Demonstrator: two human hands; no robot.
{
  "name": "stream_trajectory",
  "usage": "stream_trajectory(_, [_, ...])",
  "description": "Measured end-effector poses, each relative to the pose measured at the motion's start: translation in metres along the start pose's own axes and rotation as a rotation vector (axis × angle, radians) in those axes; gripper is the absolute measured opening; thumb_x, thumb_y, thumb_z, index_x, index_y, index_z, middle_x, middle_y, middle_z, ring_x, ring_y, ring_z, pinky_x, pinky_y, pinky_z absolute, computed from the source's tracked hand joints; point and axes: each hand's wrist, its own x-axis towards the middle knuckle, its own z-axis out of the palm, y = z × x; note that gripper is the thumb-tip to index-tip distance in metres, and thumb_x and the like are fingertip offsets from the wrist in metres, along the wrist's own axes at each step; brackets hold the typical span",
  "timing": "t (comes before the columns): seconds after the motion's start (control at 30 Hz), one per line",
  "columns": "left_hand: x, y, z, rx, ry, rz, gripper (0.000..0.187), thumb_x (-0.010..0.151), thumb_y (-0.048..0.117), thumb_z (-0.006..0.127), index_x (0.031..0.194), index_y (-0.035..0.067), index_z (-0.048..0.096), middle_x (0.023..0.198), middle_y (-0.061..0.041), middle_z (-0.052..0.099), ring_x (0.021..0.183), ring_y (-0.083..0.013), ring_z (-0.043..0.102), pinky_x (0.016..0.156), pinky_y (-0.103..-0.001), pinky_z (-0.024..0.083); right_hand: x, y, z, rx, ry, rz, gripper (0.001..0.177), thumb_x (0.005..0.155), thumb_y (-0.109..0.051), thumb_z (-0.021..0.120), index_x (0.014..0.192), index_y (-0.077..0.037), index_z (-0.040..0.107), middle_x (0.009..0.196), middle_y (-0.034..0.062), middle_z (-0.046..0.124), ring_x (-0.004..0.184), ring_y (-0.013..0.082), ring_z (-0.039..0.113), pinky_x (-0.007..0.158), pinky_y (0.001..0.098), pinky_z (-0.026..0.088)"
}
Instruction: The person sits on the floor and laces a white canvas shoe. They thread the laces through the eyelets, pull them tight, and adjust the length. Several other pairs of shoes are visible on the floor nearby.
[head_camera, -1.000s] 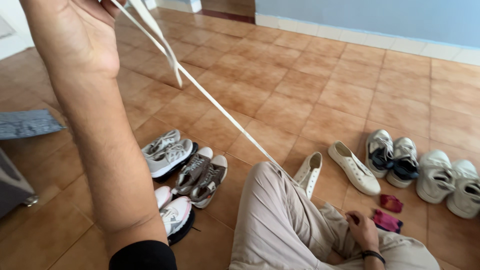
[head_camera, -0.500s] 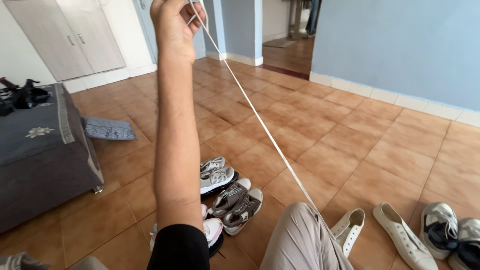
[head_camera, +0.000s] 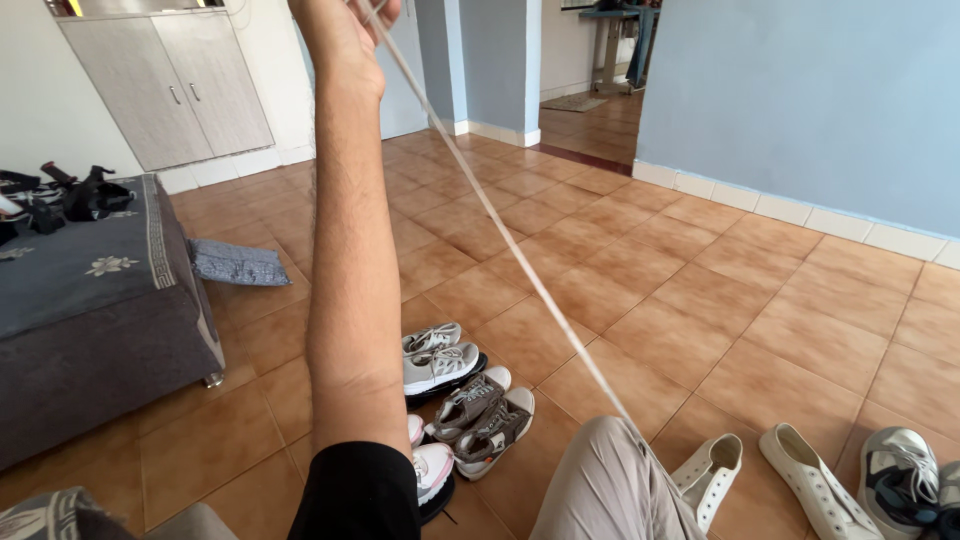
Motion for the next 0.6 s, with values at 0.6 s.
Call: stream_trajectory(0.6, [-0.388,-0.348,0.114,-0.172,-0.618,-0.639,0.009,0.106,0.018,0.065,0.108,0.009,0.067,0.106,-0.006,0.078,0.076,-0.0058,0.068,0.049,-0.02,0.045,-0.015,0.127,0.059,0.317,-0.015,-0.064,0.038,0.086,-0.023,0.073,0.122,-0.011,0.068,0.099,0.0085,0.078,0.09,0.0249,0.076,0.079,0.038,0.06])
